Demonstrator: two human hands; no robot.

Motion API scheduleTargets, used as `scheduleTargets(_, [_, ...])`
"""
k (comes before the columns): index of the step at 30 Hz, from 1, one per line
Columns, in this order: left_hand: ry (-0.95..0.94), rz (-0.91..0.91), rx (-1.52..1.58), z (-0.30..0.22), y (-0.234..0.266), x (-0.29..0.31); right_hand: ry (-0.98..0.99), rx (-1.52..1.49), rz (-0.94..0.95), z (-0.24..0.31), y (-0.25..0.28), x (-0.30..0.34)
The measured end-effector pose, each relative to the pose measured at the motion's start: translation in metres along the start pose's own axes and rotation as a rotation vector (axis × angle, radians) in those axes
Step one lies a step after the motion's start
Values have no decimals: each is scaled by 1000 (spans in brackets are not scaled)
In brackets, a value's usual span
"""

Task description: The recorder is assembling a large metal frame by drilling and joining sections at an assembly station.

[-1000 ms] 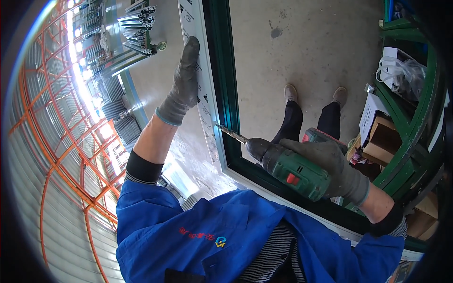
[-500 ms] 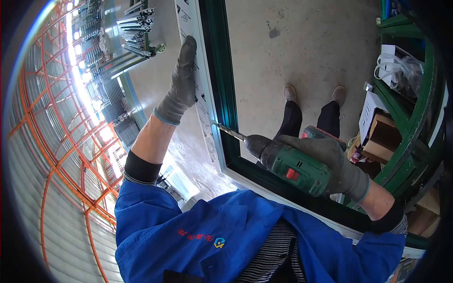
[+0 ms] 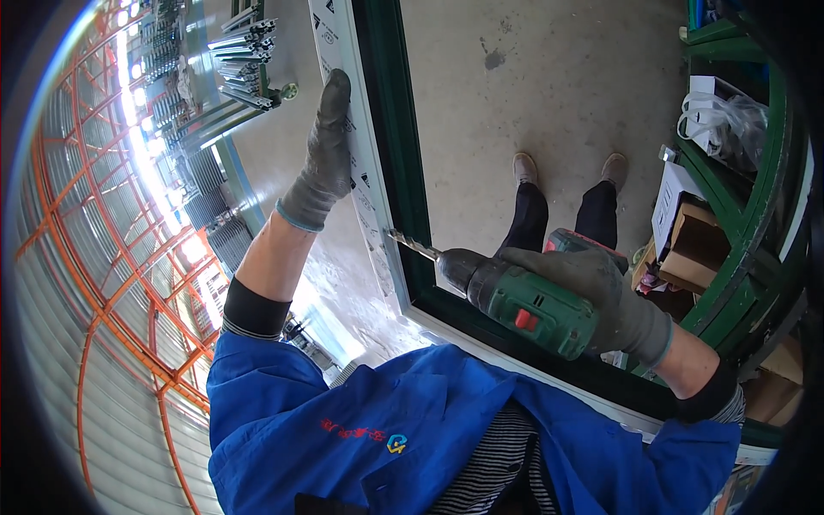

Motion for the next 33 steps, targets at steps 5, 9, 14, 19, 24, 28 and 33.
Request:
scheduleTargets(5, [-7, -5, 4, 2, 3, 1, -64, 17, 87, -2, 0, -2])
scheduleTargets(9, [2, 23, 43, 4, 0, 0, 39, -55, 10, -8, 1, 2])
scheduleTargets(14, [-41, 4, -26, -1, -2, 1, 20, 2, 12, -8, -1, 2])
scheduleTargets(19, [-16, -1, -5, 1, -1, -1, 50, 42, -44, -8, 0, -1])
scheduleTargets(24, [-43, -26, -23, 1, -1, -1, 46, 75, -12, -13, 1, -2])
scheduleTargets(28, [-7, -8, -13, 3, 1, -2, -43, 177, 82, -5, -3, -3])
scheduleTargets(33, [5, -17, -33, 5, 4, 0, 22, 60, -7, -16, 0, -2])
Point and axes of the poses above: each hand's wrist, its own x-axis away from the middle knuckle, its own y-axis out of the back of the hand, z = x × y, the point moved 8 cm from there along -x, towards the middle knuckle, and after that the axes turned 5 degrees about -x, right-handed, at the moved point
